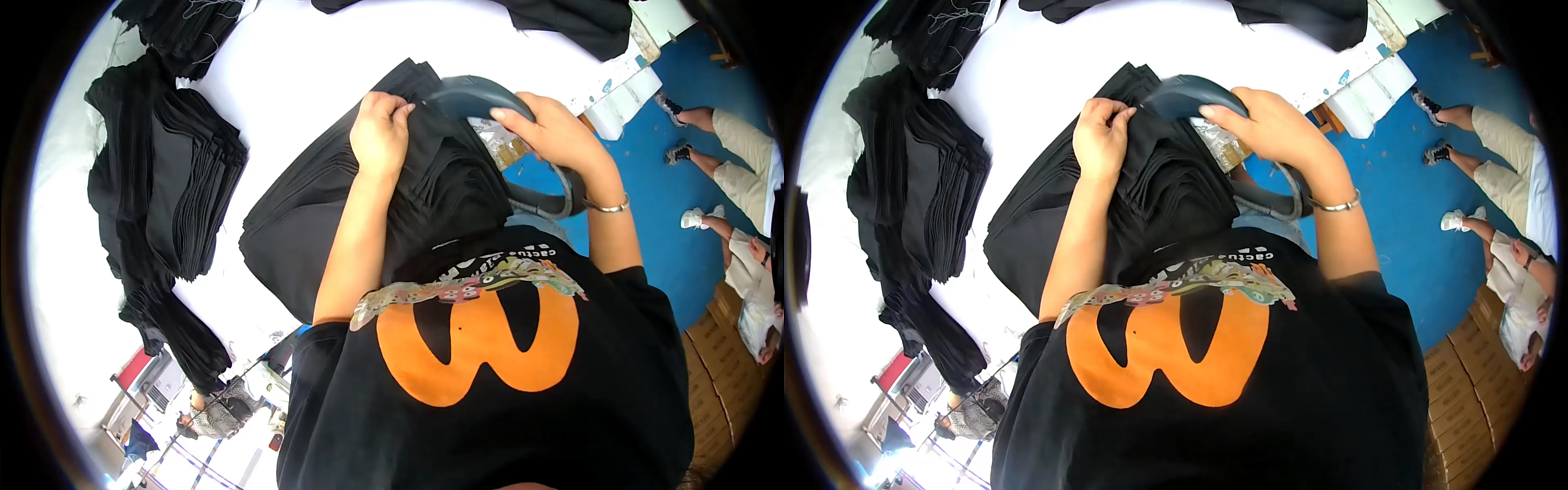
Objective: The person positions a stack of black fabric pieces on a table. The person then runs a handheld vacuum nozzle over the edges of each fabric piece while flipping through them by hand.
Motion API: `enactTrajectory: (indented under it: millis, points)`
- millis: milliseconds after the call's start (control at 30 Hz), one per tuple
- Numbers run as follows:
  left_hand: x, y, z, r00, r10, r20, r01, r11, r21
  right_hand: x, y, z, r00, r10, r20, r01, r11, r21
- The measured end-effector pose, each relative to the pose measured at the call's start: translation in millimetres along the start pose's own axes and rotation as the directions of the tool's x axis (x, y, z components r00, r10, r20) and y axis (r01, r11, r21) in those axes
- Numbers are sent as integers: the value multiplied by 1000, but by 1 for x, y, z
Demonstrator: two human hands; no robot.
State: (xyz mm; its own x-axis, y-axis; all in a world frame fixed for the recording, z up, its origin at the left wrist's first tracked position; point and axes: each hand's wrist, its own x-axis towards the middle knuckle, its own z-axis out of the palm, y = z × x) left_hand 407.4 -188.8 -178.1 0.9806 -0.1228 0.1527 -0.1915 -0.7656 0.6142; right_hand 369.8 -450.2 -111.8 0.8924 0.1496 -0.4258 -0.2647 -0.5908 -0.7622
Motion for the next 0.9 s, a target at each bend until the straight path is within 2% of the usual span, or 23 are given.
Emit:
enactTrajectory:
  millis: [33, 67, 100, 167, 200, 233, 267, 300, 333, 367, 400, 433, 500, 567, 600, 700, 767, 833, 900]
  points:
    - [0, 2, 1, 1000, 27, -13, -27, 999, 26, 3, 2, 3, 993, -105, -46, 102, 993, -54]
    - [3, -9, 8, 980, 187, -64, -179, 977, 112, 10, -4, 13, 984, -131, -123, 129, 991, -25]
    - [3, -5, 3, 980, 185, -72, -176, 978, 112, 16, -2, 22, 983, -138, -121, 135, 990, -31]
    - [6, 3, -13, 931, 360, -65, -343, 920, 191, 27, 2, 35, 948, -202, -245, 192, 979, -61]
    - [7, -16, -20, 934, 355, 46, -354, 935, -39, 18, 4, 30, 940, -230, -253, 215, 973, -89]
    - [-1, -8, -40, 947, 23, 321, 45, 978, -203, 9, 3, 19, 939, -232, -253, 217, 972, -88]
    - [0, -5, -52, 879, -190, 438, 306, 928, -212, 0, 0, 6, 985, -109, -134, 104, 994, -43]
    - [0, -5, -58, 745, -378, 549, 551, 813, -188, -4, -1, -1, 1000, 17, -3, -17, 1000, -15]
    - [-1, -19, -46, 911, -181, 371, 291, 919, -267, -1, 2, -1, 1000, -11, 3, 11, 999, -32]
    - [0, -23, -36, 910, -186, 371, 297, 916, -269, 4, 2, 4, 1000, -10, 8, 10, 999, -36]
    - [2, -23, -24, 980, -41, 193, 66, 990, -124, 13, -1, 15, 995, -62, -73, 61, 998, -24]
    - [4, -17, -16, 989, 146, 37, -148, 987, 65, 22, -3, 23, 981, -116, -158, 115, 993, -18]
    - [7, -6, -13, 997, 36, 61, -43, 993, 106, 26, -1, 28, 974, -150, -170, 148, 989, -21]
    - [6, -13, -9, 998, 57, 28, -59, 996, 73, 14, 11, 22, 938, -284, -198, 262, 956, -133]
    - [5, -14, -7, 999, 47, 25, -49, 996, 73, 1, -4, 8, 997, -46, -58, 44, 998, -36]
    - [-3, -11, 1, 997, 66, -40, -66, 998, 22, 6, -4, 7, 990, -125, -66, 115, 985, -131]
    - [3, -9, 6, 991, 90, -100, -77, 989, 126, 24, -4, 25, 973, -194, -122, 183, 978, -96]
    - [7, -6, 2, 995, 67, -71, -56, 988, 146, 34, -11, 36, 955, -188, -229, 182, 982, -49]
    - [5, -5, -7, 997, 64, 32, -70, 971, 230, 16, -7, 21, 960, -199, -197, 188, 979, -75]
